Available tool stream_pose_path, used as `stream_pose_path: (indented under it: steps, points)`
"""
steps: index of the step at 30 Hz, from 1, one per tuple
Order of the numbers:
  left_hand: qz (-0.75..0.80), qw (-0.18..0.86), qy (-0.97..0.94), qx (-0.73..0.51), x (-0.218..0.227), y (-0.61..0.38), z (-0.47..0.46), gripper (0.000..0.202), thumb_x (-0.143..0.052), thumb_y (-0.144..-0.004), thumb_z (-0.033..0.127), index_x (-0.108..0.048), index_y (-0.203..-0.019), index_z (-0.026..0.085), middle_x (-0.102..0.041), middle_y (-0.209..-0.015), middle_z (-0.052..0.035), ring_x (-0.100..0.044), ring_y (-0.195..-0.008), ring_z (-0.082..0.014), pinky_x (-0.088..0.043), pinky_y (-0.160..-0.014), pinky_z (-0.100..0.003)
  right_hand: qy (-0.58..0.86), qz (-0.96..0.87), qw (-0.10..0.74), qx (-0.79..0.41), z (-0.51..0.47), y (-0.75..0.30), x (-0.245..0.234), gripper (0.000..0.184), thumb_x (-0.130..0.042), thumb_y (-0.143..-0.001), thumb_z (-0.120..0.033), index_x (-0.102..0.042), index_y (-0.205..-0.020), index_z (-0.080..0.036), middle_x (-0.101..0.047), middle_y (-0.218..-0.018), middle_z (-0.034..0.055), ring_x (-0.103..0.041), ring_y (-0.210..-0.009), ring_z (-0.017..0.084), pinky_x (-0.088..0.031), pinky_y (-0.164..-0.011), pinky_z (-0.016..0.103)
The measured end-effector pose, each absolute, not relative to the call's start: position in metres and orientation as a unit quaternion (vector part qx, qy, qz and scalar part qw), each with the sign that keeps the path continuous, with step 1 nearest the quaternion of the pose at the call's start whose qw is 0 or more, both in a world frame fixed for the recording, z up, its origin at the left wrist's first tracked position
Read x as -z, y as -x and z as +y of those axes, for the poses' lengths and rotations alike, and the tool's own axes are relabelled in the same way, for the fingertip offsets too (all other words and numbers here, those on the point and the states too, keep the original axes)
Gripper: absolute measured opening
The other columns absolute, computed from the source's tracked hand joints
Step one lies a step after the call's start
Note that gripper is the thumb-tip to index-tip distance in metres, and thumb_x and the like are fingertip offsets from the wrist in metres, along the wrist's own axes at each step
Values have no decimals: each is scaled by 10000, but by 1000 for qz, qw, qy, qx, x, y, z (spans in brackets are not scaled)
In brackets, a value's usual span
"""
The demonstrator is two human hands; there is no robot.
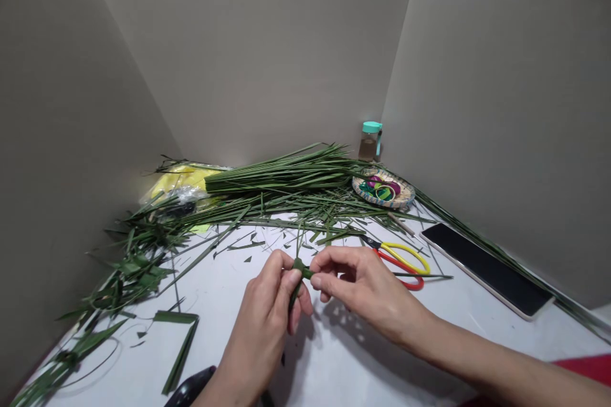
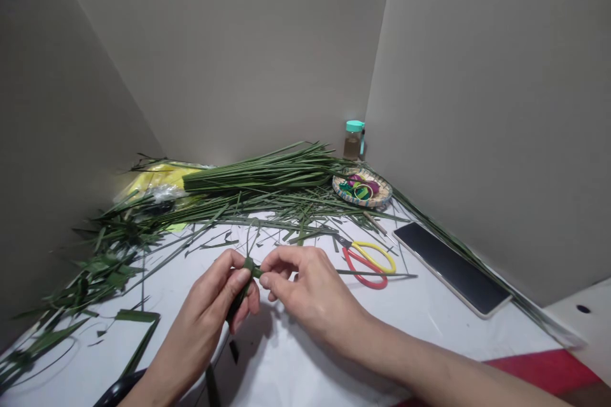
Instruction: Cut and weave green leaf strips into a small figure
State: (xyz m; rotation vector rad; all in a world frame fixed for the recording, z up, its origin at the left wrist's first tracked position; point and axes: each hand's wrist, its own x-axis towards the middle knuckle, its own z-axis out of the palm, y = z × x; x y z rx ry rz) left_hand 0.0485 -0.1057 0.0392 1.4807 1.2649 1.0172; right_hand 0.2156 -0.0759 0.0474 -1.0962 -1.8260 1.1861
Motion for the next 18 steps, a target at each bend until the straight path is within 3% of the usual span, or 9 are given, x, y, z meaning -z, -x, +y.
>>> stream_pose_path:
  steps: [8, 13, 18]
  points:
    - [505, 461, -612, -397, -39, -47, -105, 266, -400, -1006, 395, -434, -789, 246, -597, -584, 67, -462, -462, -124, -378, -532, -266, 380, -827, 335, -242, -80, -218, -62, 149, -586, -860, -89, -697, -809, -172, -676, -763, 3, -584, -699, 135, -400, -666, 255]
    - [497, 485, -598, -401, -42, -49, -106, 256, -423, -1002, 373, -436, -782, 242, -606, -579, 74, -462, -458, -114, -380, -567, -267, 363, -849, 296, -246, -76, -221, -73, 179, -588, -840, -84, -691, -736, -189, -640, -697, -25, -536, -613, 108, -377, -599, 236]
    - [516, 467, -579, -425, -41, -51, -109, 264, -432, -1002, 366, -448, -770, 240, -598, -573, 72, -480, -488, -120, -381, -600, -275, 415, -804, 312, -290, -77, -219, -70, 195, -582, -877, -144, -699, -732, -203, -665, -665, -43, -548, -587, 102, -361, -554, 229]
